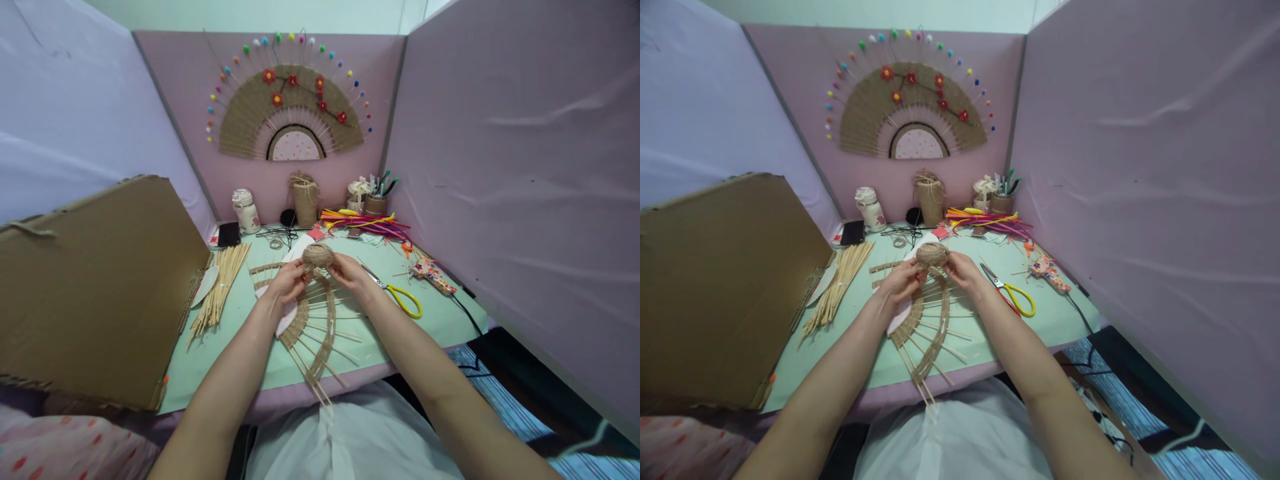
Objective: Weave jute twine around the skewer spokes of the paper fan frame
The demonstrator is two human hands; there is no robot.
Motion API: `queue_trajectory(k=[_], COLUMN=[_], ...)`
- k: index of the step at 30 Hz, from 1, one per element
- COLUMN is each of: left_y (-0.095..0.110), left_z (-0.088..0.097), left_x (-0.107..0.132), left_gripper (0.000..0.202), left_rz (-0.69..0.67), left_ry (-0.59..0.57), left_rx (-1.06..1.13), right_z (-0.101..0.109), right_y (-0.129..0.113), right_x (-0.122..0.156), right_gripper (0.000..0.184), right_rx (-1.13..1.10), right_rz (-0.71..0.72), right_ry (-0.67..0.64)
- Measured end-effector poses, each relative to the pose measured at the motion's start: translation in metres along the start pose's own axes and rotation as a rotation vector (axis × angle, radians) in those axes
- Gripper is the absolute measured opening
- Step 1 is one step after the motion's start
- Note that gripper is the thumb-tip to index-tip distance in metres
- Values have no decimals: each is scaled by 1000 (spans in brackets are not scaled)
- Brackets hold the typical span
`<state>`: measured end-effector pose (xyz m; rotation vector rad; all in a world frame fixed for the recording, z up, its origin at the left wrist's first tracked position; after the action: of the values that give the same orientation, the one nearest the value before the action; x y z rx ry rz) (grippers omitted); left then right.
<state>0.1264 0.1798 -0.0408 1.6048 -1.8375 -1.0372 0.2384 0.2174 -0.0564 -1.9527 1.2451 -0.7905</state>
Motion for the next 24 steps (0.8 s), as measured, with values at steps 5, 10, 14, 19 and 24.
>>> queue_trajectory(k=[5, 10, 14, 19, 24], left_y=[-8, -2, 9, 15, 32], left_z=[12, 15, 19, 42, 58], left_x=[-4, -2, 1, 0, -1], left_gripper=[22, 25, 29, 22, 25], left_rz=[15, 47, 93, 123, 71], left_ry=[67, 38, 23, 209, 334], left_rx=[-6, 52, 78, 120, 178], right_z=[-9, 14, 63, 85, 105], right_y=[3, -20, -42, -57, -61], right_x=[3, 8, 20, 30, 31], right_gripper=[15, 19, 18, 16, 13], right_rx=[-159, -225, -218, -220, -356], right_rz=[-116, 40, 203, 319, 347], right_ry=[-38, 91, 406, 539, 619])
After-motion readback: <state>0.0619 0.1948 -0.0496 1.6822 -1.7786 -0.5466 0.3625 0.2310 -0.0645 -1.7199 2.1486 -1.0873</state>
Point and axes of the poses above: each hand's wrist, its own x-axis away from the middle knuckle, its own z-axis out of the back of the hand, y = z × x, the point moved 9 cm from there along -x, towards the middle knuckle, and after that the axes turned 10 degrees about -z, right-handed, at the moved point
